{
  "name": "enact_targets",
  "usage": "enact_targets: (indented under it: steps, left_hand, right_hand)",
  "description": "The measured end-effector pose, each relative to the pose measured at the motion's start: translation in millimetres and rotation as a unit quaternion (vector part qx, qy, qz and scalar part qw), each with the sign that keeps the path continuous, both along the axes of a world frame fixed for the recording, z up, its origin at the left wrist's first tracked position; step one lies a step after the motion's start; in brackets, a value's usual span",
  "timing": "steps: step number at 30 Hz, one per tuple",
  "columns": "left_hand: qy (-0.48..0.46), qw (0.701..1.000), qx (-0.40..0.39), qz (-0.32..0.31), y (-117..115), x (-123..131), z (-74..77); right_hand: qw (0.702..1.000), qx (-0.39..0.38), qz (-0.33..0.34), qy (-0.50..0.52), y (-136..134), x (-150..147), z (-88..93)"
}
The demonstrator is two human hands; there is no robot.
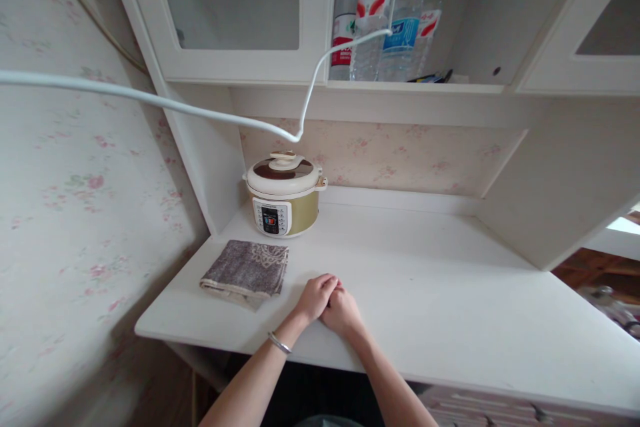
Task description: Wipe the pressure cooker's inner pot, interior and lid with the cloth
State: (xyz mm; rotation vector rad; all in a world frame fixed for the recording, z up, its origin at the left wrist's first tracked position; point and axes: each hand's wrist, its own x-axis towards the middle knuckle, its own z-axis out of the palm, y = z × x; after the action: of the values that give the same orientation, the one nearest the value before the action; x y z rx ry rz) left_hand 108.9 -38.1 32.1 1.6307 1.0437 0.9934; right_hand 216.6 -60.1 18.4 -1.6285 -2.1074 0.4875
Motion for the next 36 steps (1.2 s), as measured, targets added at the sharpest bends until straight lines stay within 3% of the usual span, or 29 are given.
enact_targets:
  steps: [36]
  left_hand:
    - [0.009, 1.000, 0.015, 0.001, -0.8, -0.6, 0.2]
  right_hand:
    - [1.000, 0.014, 0.010, 0.002, 2.0, 2.1, -5.8]
